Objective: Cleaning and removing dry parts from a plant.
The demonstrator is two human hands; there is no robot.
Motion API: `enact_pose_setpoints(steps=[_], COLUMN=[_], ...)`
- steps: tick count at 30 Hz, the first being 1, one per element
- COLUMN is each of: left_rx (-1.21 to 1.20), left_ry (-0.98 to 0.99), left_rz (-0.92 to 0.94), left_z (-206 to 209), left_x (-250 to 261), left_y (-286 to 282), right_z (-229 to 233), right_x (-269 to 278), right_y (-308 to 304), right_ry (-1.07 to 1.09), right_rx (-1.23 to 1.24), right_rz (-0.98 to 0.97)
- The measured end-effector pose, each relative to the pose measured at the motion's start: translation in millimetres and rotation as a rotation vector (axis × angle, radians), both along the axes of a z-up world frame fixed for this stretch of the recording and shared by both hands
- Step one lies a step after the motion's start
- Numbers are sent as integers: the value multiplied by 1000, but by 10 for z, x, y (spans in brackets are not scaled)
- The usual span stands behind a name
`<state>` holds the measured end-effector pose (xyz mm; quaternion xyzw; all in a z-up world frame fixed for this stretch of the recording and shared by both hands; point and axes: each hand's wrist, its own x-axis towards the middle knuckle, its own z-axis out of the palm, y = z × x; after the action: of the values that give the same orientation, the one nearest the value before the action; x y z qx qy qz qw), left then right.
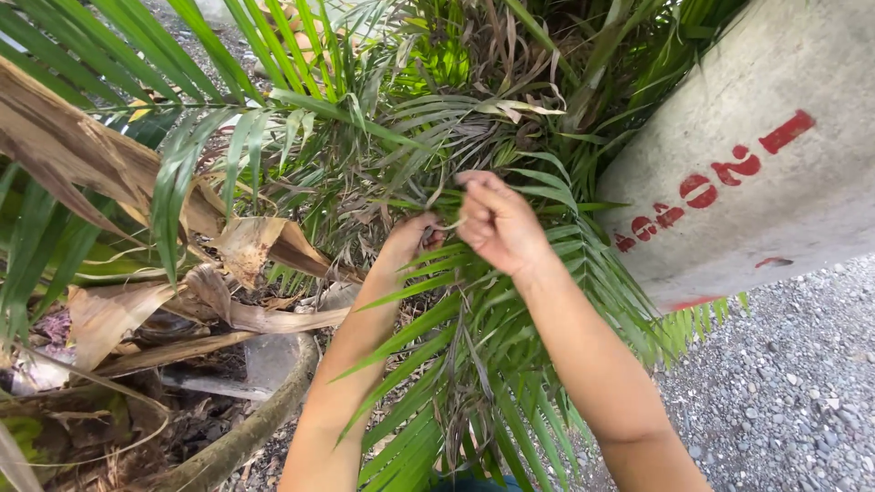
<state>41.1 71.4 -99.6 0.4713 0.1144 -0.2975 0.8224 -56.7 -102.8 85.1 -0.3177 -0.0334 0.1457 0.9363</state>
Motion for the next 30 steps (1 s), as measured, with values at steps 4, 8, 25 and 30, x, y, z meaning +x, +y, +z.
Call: enact_pose_setpoints(steps=[4, 8, 25, 30], left_rx=[-517, -148, 149, 518], left_ry=[-267, -125, -123, -749], left_rz=[-39, 46, -27, -23], left_z=[279, 498, 198, -212], left_x=[-344, -341, -301, -116], left_y=[-143, -4, 649, 329], right_z=[965, 478, -1392, -1383], right_x=[-370, 12, 615, 561], right_y=[537, 402, 409, 210], right_ry=[-68, -106, 26, -101], right_rx=[-123, -608, -1107, -1118], right_rz=[299, -13, -39, 42])
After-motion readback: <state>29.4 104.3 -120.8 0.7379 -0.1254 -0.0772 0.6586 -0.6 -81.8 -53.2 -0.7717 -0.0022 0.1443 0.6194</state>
